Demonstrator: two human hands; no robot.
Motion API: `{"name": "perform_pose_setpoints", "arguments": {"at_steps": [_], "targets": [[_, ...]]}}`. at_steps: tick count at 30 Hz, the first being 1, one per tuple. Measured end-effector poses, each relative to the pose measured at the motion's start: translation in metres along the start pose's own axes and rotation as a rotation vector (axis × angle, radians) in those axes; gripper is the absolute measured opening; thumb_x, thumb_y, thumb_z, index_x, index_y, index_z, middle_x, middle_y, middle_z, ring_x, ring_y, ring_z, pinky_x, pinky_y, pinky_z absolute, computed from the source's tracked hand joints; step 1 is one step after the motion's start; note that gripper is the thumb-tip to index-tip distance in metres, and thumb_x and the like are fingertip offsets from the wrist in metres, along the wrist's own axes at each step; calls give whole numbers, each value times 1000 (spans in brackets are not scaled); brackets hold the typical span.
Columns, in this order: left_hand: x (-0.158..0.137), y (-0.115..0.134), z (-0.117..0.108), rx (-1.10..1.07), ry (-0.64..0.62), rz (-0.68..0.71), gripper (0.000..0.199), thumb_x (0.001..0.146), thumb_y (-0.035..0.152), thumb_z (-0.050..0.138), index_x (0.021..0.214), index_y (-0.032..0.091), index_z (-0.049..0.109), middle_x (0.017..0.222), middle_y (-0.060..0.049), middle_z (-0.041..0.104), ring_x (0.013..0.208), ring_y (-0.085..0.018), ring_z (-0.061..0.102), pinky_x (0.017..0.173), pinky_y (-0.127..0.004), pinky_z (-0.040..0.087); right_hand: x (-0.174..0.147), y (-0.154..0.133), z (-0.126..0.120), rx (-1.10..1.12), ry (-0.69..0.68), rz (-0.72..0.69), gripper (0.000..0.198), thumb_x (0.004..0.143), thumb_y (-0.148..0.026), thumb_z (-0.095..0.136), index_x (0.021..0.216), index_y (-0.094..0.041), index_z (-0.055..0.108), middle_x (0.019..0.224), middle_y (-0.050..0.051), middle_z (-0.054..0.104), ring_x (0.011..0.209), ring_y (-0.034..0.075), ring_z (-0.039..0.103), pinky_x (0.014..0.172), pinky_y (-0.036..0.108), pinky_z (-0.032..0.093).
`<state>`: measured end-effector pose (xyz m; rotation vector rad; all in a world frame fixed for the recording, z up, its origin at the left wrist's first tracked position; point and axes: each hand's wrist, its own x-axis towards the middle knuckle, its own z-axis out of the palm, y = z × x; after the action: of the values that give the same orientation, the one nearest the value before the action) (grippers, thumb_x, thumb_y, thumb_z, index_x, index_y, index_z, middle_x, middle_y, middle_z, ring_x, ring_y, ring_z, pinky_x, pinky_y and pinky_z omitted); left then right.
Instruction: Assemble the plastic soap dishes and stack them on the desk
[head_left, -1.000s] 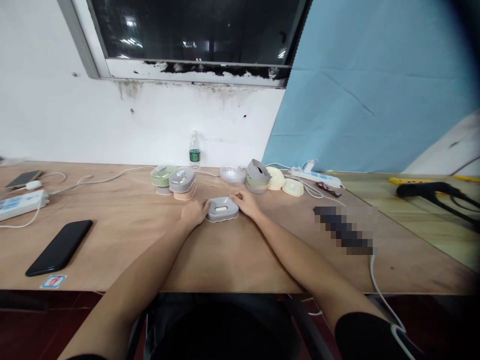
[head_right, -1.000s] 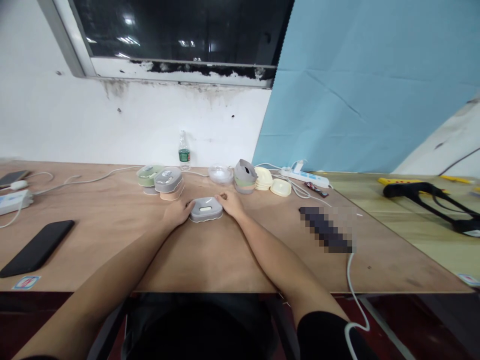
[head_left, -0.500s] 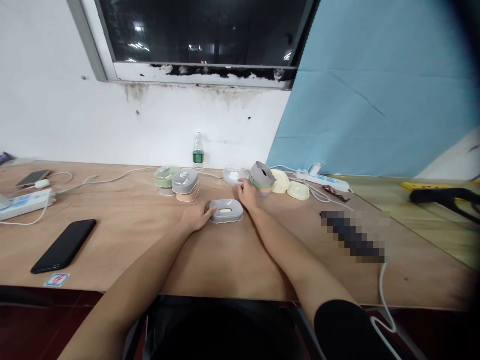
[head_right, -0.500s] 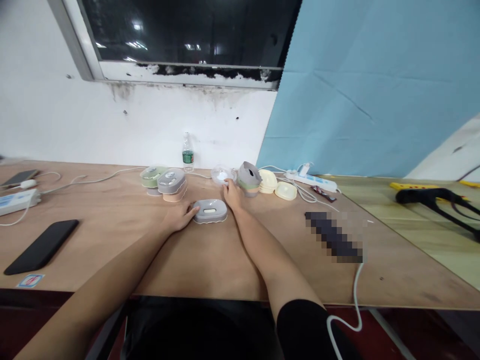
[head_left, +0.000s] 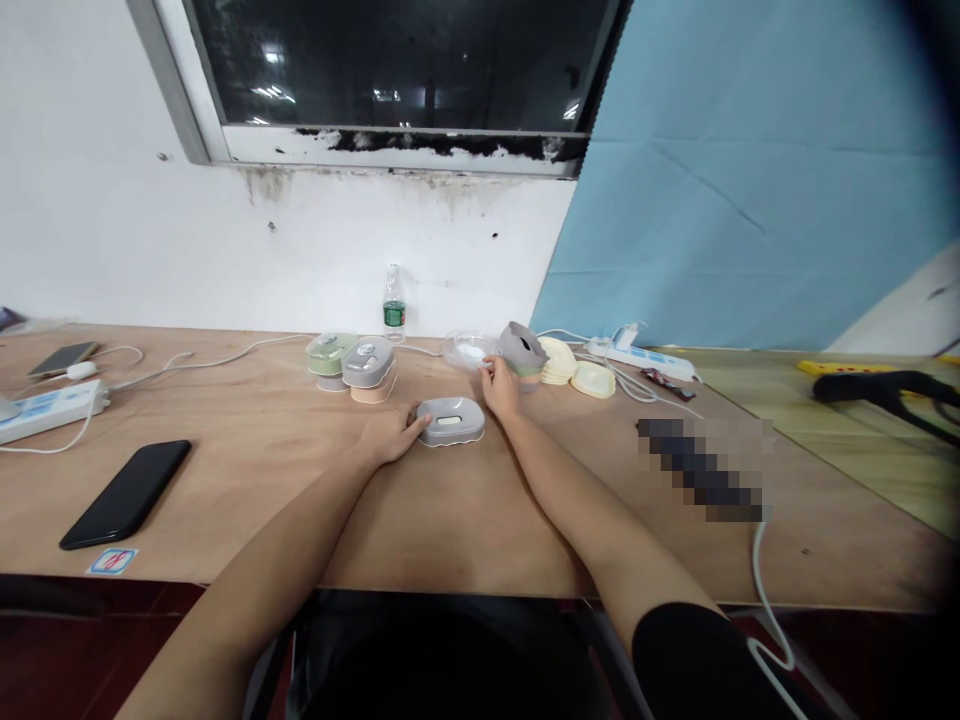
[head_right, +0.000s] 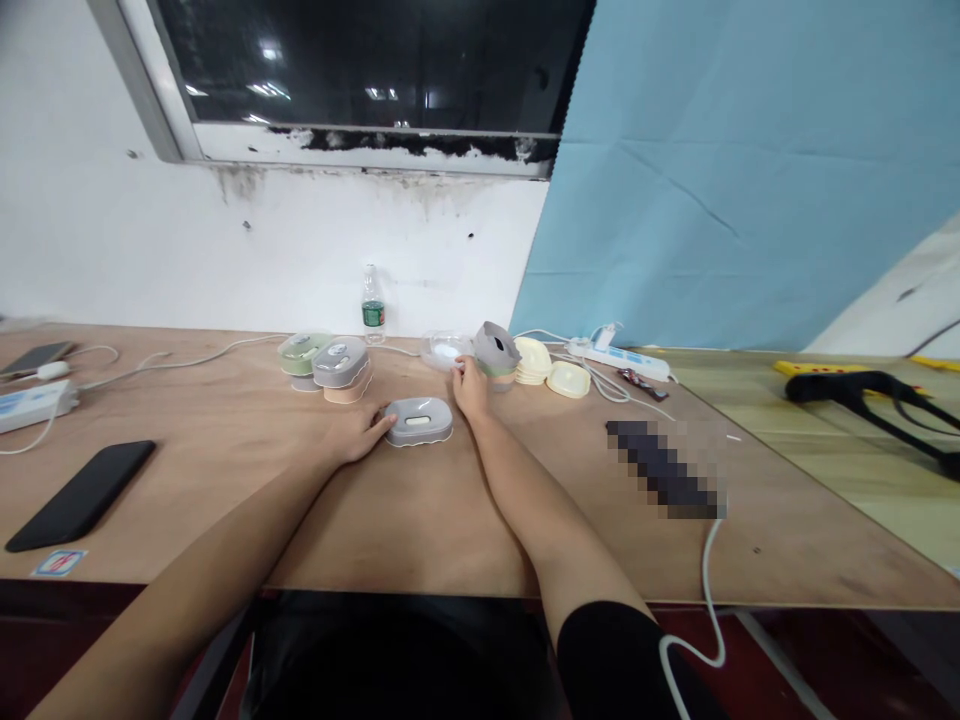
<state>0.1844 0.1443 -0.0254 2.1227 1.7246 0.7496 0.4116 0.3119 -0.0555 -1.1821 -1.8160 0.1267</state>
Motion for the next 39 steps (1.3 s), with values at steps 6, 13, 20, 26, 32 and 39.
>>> {"name": "perform_pose_setpoints", "arguments": {"at_steps": [6,13,20,26,32,39], "targets": [[0,1,0,0,-3,-7,53,93,58,32,121,21,57,92,-5,68,83,-22,63,70,-31,45,6,5,3,-42,-36,27,28,88,-28,43,111,-15,54,90,12,67,87,27,61,80,36,43],[0,2,-1,6,-5,-2,54,93,58,31,125,21,56,92,-5,68,84,-23,63,70,-32,45,5,4,4,-83,-25,10,30,92,-33,41,112,-16,55,89,10,68,84,26,60,75,34,42],[1,1,0,5,-6,2,54,93,58,30,123,20,56,94,-6,69,85,-23,63,70,-32,44,2,3,5,-145,-62,4,35,93,-34,41,120,-17,56,82,9,68,77,26,60,70,34,40],[0,1,0,1,-9,-6,55,93,59,29,125,21,55,94,-6,69,86,-24,63,72,-32,45,1,0,3,-168,-115,5,30,92,-31,42,115,-18,56,90,10,69,80,26,60,70,33,40],[0,1,0,2,-5,3,56,93,59,29,124,21,55,95,-6,69,87,-24,63,70,-32,44,4,3,3,-81,-27,73,26,86,-27,47,109,-17,55,85,10,67,80,26,59,72,34,41],[4,-10,8,-23,8,-38,65,91,63,32,132,16,47,98,-8,67,91,-25,63,77,-36,47,-8,-16,-10,75,98,34,33,88,-42,48,109,-17,53,77,4,61,73,22,57,71,33,42]]}}
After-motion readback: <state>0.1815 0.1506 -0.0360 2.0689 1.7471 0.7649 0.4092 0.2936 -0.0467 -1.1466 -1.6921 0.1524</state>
